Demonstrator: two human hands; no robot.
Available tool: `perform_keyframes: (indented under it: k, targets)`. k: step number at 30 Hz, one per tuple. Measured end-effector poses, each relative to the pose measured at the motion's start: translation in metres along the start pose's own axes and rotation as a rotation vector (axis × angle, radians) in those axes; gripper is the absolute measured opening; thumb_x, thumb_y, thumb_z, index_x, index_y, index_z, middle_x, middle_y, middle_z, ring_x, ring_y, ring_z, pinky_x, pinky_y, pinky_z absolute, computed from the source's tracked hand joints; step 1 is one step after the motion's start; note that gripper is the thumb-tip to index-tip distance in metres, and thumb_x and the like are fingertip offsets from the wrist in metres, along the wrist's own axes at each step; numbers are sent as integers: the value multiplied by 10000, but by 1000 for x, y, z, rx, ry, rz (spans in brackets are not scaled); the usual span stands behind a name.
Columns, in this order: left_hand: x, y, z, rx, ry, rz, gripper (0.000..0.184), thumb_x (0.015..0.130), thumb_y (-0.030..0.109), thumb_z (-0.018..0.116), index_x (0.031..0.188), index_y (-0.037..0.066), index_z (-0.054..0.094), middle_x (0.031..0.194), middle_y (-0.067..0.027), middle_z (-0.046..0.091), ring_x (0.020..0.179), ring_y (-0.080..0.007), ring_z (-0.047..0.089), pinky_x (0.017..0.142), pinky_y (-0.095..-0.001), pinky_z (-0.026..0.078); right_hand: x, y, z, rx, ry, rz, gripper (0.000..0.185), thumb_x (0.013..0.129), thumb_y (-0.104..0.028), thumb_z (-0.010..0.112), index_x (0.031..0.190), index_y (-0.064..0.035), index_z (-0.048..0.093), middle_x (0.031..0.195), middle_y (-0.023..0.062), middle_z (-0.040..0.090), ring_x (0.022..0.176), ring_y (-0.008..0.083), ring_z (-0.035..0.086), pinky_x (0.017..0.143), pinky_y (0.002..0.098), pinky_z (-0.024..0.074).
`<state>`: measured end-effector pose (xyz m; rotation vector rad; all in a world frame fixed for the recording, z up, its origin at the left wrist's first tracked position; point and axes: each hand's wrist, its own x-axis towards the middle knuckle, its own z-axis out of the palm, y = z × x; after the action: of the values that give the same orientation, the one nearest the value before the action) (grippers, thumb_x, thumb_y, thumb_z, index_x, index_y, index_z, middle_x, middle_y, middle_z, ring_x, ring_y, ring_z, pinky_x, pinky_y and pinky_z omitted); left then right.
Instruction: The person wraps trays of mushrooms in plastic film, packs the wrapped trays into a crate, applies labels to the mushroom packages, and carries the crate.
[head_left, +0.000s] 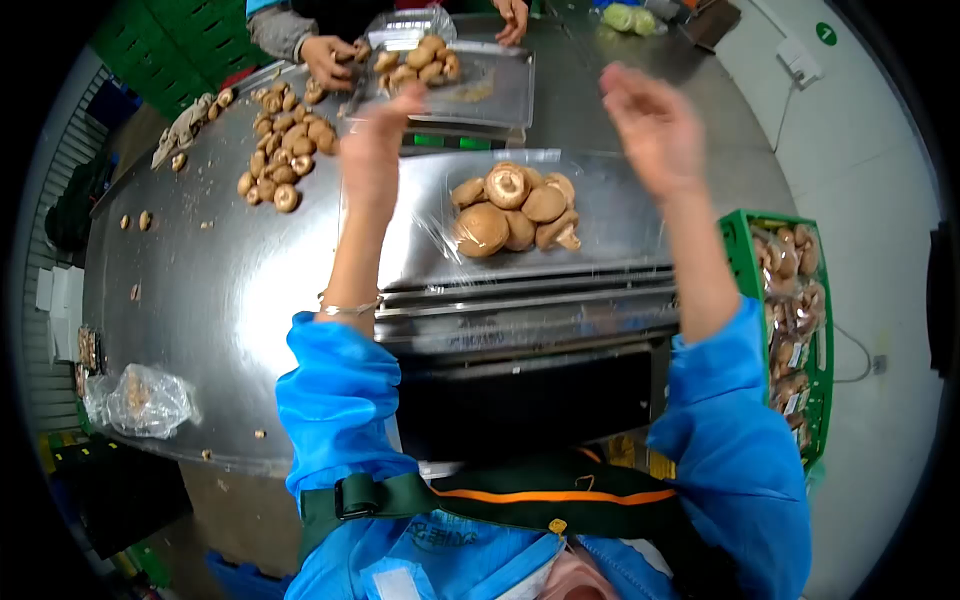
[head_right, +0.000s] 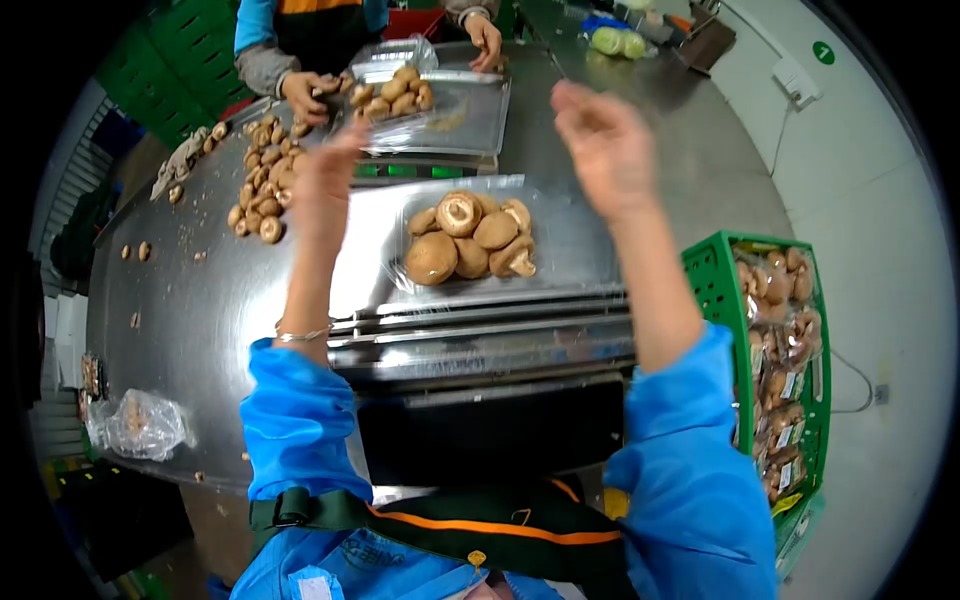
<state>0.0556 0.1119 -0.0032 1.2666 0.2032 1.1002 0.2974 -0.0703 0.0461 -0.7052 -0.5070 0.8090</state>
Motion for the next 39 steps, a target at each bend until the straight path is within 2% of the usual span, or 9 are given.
perform_keyframes:
  k: [3, 4, 13, 17, 21, 26, 31, 35, 39]
  targets:
    - [-13, -69, -3, 638, -243, -281, 402, 924, 308, 379, 981, -6, 624, 1126, -86, 590, 1159, -198, 468, 1005, -301, 304, 18, 70, -33, -1876, -572, -259, 282, 857, -208, 471, 1002, -26, 630, 1250, 165, 493, 1176, 224, 460, 979, 257, 335]
    - [-20, -67, -2, 699, -304, -268, 390, 916, 287, 387, 976, -23, 616, 1131, -92, 583, 1120, -196, 488, 983, -289, 324, 9, 84, -28, -1385, -262, 264, 301, 848, -252, 500, 1031, -46, 620, 1246, 153, 500, 1149, 220, 482, 962, 252, 363]
    - [-49, 17, 2, 313, -459, -930, 548, 921, 481, 333, 1238, 34, 340, 963, -91, 493, 723, -132, 537, 515, -287, 535, -49, 27, -18, -679, -242, 929, 520, 891, -444, 433, 1294, -119, 383, 1200, 115, 470, 980, 263, 575, 489, 324, 568]
    - [-76, 63, 12, 156, -528, -954, 543, 931, 453, 306, 1224, -2, 355, 1047, -162, 511, 693, -177, 599, 452, -253, 535, -91, 6, -3, -523, -247, 948, 524, 908, -423, 400, 1296, -75, 348, 1175, 164, 477, 931, 262, 601, 410, 310, 562]
    - [-151, 87, 6, 324, -704, -616, 525, 930, 429, 342, 1239, 8, 396, 1113, -151, 503, 921, -220, 573, 710, -290, 540, -174, -24, 13, -670, -328, 869, 551, 905, -422, 402, 1312, -55, 336, 1120, 178, 497, 868, 248, 599, 453, 309, 560]
    - [-223, 86, -28, -38, -608, -1180, 383, 913, 224, 486, 1185, -46, 475, 1055, -156, 585, 976, -213, 585, 750, -279, 527, -231, -11, 14, -754, -250, 1009, 457, 933, -329, 366, 1310, -71, 356, 1086, 128, 504, 854, 191, 596, 538, 274, 565]
    - [-284, 39, -17, 39, 36, -1004, 222, 919, 211, 485, 842, 19, 568, 747, -59, 605, 647, -116, 592, 564, -219, 484, -282, 31, -54, -808, 172, 897, 471, 941, -365, 326, 1232, -4, 407, 803, 95, 573, 657, 174, 624, 431, 225, 491]
    - [-284, 32, 16, 210, 439, -797, 240, 927, 258, 469, 753, 95, 495, 569, 41, 445, 417, -29, 347, 380, -180, 285, -335, 77, -56, -637, 506, 410, 191, 902, -199, 503, 1007, -39, 510, 632, -19, 445, 447, 28, 376, 358, 197, 303]
    - [-324, 96, -16, -46, 582, -952, 302, 925, 289, 470, 829, 16, 557, 497, 25, 402, 378, -39, 253, 369, -206, 191, -364, 13, -43, -326, 803, 499, 149, 918, -127, 448, 1052, -61, 448, 568, -33, 368, 340, 30, 279, 296, 171, 260]
